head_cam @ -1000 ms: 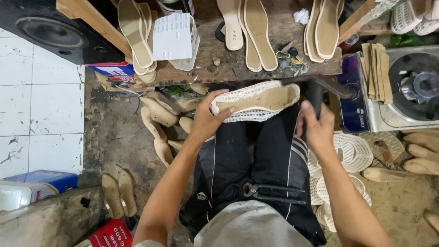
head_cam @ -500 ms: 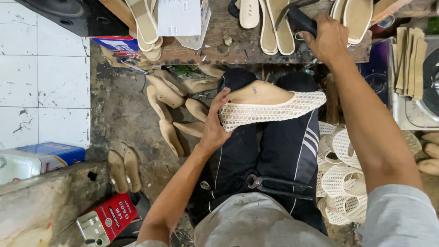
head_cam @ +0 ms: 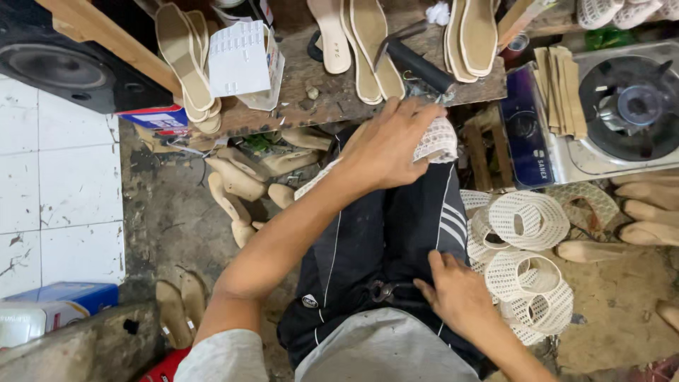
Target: The person sits on the floor of a shoe workshop, picks an insole from a shelf, and fits a woven mesh upper over it. They press the upper around the sole edge, tap it with a hammer, and use pliers to crimp and secure the upper to the sole, then set the finished slipper aside.
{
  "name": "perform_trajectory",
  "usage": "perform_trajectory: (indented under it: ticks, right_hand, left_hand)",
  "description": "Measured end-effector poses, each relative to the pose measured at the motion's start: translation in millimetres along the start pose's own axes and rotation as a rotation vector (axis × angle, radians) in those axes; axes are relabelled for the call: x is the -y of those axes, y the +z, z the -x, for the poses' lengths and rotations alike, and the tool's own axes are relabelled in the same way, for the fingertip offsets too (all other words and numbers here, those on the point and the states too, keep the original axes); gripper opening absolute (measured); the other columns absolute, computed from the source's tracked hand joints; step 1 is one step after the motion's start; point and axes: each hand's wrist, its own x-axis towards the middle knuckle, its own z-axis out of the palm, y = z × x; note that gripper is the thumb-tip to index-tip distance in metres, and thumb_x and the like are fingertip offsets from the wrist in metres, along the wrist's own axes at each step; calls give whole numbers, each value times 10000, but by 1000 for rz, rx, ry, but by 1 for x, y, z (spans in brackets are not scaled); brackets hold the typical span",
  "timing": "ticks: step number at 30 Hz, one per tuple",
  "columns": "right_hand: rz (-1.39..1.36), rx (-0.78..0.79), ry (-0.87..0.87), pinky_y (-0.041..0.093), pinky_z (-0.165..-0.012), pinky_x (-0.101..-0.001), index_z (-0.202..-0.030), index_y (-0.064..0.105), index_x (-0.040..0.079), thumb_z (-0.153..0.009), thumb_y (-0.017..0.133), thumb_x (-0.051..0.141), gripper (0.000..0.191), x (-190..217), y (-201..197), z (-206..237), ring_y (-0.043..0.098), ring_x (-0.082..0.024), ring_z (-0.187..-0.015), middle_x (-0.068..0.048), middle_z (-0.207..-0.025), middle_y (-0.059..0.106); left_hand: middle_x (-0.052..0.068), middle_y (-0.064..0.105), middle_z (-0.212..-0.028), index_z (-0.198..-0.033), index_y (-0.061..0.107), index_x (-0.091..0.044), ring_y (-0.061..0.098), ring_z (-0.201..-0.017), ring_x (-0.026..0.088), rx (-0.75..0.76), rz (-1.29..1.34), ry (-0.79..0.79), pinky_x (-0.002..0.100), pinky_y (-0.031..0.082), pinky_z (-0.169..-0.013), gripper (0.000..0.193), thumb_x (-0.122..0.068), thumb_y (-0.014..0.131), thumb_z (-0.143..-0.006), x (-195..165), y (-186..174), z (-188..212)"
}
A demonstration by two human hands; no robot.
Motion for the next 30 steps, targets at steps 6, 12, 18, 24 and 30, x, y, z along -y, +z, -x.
perform_trajectory:
  ticks: [6, 12, 18, 24, 30]
  right_hand:
    - [-65, 393, 64, 549, -700, -519, -1236, 539, 63, -841, 761, 431, 583, 13, 28, 22, 684, -413, -813, -199, -791, 694]
    - [-423, 383, 24, 534, -700, -476, -981, 665, 68, -886, 703, 313, 265, -9, 28, 18, 707, -367, -784, -179, -781, 727]
    - [-1582, 301, 102, 539, -949, -304, -1231, 591, 104, -930, 518, 136, 311, -22, 23, -28, 710, -168, -1049, -106, -1149, 708]
    - [-1300, 145, 75, 599, -800, -431, -1039, 507, -2, -947, 578, 22, 118, -11, 4, -69, 672, -258, -888, -110, -1044, 638]
    - [-623, -108, -155, 508, -845, -449, -1032, 532, -47, -921, 631, 7, 158, 1, -9, -89, 652, -416, -999, -231, -1030, 628]
  left_hand:
    - [207, 702, -1086, -1286, 576, -34, 681, -997, 407, 82, -170, -55, 501, 541, -853, 598, -145, 764, -729, 20, 62, 7]
    - [81, 725, -1247, -1232, 699, -114, 685, -1101, 331, -48, 100, -205, 449, 549, -916, 447, -269, 800, -826, 31, 21, 67]
    - [43, 712, -1302, -1231, 705, -111, 684, -1176, 273, -178, 101, -196, 401, 557, -913, 391, -248, 779, -872, 21, 24, 79]
    - [58, 699, -1326, -1251, 714, -116, 661, -1233, 252, -247, 18, -173, 387, 556, -935, 397, -174, 758, -860, 24, 31, 89]
    - [68, 703, -1309, -1250, 716, -100, 654, -1250, 258, -280, -23, -149, 386, 551, -967, 425, -136, 785, -832, 27, 38, 94]
